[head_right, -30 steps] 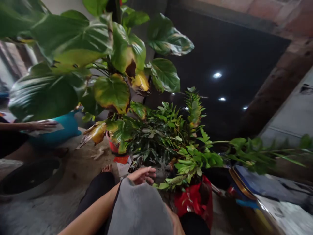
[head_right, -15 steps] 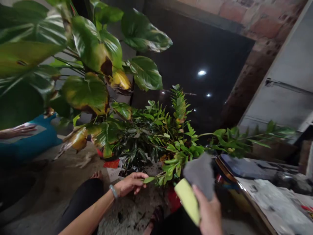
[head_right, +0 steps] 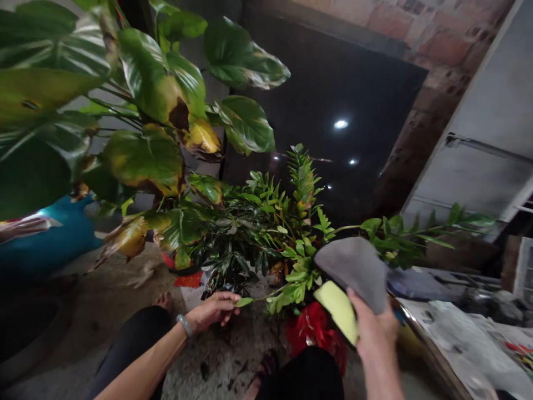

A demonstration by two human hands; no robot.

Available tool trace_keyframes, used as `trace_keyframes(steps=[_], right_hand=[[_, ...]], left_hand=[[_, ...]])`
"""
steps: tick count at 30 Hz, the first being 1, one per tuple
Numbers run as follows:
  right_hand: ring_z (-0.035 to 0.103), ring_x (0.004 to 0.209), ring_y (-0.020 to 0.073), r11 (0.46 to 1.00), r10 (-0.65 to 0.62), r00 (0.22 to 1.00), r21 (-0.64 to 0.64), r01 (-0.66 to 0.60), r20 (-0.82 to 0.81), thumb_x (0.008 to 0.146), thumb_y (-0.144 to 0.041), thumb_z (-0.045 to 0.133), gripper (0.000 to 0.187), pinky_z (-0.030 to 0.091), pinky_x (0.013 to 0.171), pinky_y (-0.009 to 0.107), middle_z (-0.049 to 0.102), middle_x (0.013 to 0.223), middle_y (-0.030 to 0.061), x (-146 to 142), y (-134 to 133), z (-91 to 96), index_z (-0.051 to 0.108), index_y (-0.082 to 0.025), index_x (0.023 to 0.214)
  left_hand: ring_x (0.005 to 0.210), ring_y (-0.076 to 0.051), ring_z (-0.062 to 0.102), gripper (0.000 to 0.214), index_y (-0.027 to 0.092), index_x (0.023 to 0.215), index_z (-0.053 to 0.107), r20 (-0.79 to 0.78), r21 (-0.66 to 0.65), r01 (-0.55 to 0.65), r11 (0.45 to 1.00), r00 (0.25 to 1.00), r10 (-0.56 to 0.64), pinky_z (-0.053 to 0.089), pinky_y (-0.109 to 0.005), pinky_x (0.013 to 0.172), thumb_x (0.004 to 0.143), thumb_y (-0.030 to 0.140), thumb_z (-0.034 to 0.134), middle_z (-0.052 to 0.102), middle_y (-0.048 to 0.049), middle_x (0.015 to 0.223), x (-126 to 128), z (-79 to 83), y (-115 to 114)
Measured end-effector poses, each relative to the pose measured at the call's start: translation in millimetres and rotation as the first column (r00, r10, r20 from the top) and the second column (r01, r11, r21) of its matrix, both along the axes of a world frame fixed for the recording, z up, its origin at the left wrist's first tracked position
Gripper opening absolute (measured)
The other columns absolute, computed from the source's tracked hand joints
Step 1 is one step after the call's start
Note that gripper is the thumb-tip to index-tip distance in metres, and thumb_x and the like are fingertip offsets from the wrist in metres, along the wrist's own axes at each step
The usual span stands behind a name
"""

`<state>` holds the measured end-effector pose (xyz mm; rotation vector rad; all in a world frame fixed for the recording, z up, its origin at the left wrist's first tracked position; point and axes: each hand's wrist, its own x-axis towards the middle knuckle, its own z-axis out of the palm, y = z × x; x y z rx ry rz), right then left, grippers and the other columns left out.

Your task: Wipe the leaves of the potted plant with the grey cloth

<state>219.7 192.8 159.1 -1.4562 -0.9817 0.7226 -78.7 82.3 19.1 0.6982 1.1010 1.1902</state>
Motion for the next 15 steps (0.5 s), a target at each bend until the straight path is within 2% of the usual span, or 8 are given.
trace_keyframes(steps=[1,3,6,7,10,12,13,15], right_hand=[[0.066,0.078,0.0342,0.996,0.044,0.998,-0.081,-0.04,0.054,0.04,-0.042,0.077,0.077,0.053,0.07,0.043,0.073,0.081,0.0152,-17.3,-6.9,-7.1,0.065,-0.007,0.107],[0.067,0.077,0.0324,0.952,0.27,0.959,-0.17,-0.253,0.084,0.041,-0.043,0.073,0.072,0.053,0.072,0.039,0.074,0.078,0.0134,-46.3,-31.5,-28.9,0.067,-0.008,0.103],[0.067,0.094,0.0307,0.827,0.54,0.837,-0.24,-0.509,0.085,0.045,-0.039,0.069,0.063,0.051,0.083,0.032,0.074,0.096,0.0115,-63.3,-76.6,-66.3,0.07,-0.014,0.104],[0.065,0.099,0.0299,0.798,0.582,0.808,-0.258,-0.544,0.095,0.049,-0.036,0.066,0.059,0.049,0.086,0.031,0.074,0.1,0.0098,-62.1,-88.7,-76.6,0.071,-0.016,0.104],[0.064,0.104,0.0308,0.804,0.576,0.803,-0.282,-0.524,0.154,0.052,-0.033,0.061,0.051,0.048,0.088,0.031,0.074,0.102,0.0088,-47.9,-105.9,-96.8,0.073,-0.018,0.1],[0.064,0.101,0.032,0.825,0.548,0.817,-0.275,-0.493,0.178,0.053,-0.035,0.061,0.049,0.049,0.086,0.033,0.074,0.099,0.0096,-37.5,-103.5,-103.6,0.073,-0.017,0.097],[0.065,0.1,0.0321,0.827,0.546,0.818,-0.272,-0.492,0.181,0.054,-0.035,0.061,0.047,0.05,0.085,0.033,0.074,0.097,0.0096,-33.7,-100.4,-106.3,0.073,-0.018,0.096],[0.065,0.098,0.0323,0.821,0.556,0.813,-0.265,-0.506,0.172,0.054,-0.035,0.062,0.043,0.05,0.083,0.033,0.075,0.095,0.0098,-29.9,-94.2,-112.4,0.073,-0.018,0.093]], left_hand=[[0.044,-0.007,0.045,0.044,0.015,0.083,0.065,0.0,0.001,-0.002,1.0,1.0,0.002,0.031,-0.021,0.043,0.049,0.04,0.076,0.065,0.0004,0.066,-0.1,0.4,-0.6],[0.045,-0.008,0.046,0.046,0.015,0.084,0.065,0.006,-0.003,-0.008,1.0,1.0,0.008,0.031,-0.022,0.044,0.05,0.044,0.077,0.065,0.0004,0.067,-0.4,1.3,-1.8],[0.051,-0.009,0.048,0.05,0.015,0.085,0.066,0.004,-0.007,-0.026,1.0,1.0,0.026,0.033,-0.022,0.048,0.053,0.052,0.075,0.062,0.0009,0.067,0.1,1.2,-2.5],[0.053,-0.009,0.048,0.051,0.015,0.085,0.066,-0.005,-0.014,-0.036,0.999,0.999,0.036,0.033,-0.022,0.049,0.054,0.054,0.075,0.061,0.001,0.067,0.6,0.5,-2.2],[0.06,-0.011,0.05,0.053,0.015,0.089,0.068,-0.065,-0.042,-0.034,0.999,0.997,0.031,0.036,-0.022,0.053,0.055,0.056,0.073,0.06,0.0008,0.072,1.8,-1.8,0.5],[0.067,-0.014,0.054,0.046,0.016,0.089,0.069,-0.213,-0.015,-0.036,0.999,0.977,0.032,0.04,-0.025,0.06,0.06,0.052,0.069,0.063,-0.0005,0.075,3.1,0.5,3.0],[0.072,-0.016,0.056,0.04,0.017,0.087,0.07,-0.334,0.024,-0.066,0.998,0.94,0.071,0.043,-0.028,0.066,0.062,0.047,0.068,0.065,-0.0018,0.077,4.7,4.5,4.0],[0.083,-0.021,0.059,0.026,0.018,0.084,0.071,-0.567,0.176,-0.173,0.969,0.787,0.243,0.045,-0.034,0.08,0.064,0.034,0.066,0.069,-0.005,0.084,12.8,20.2,4.9]])
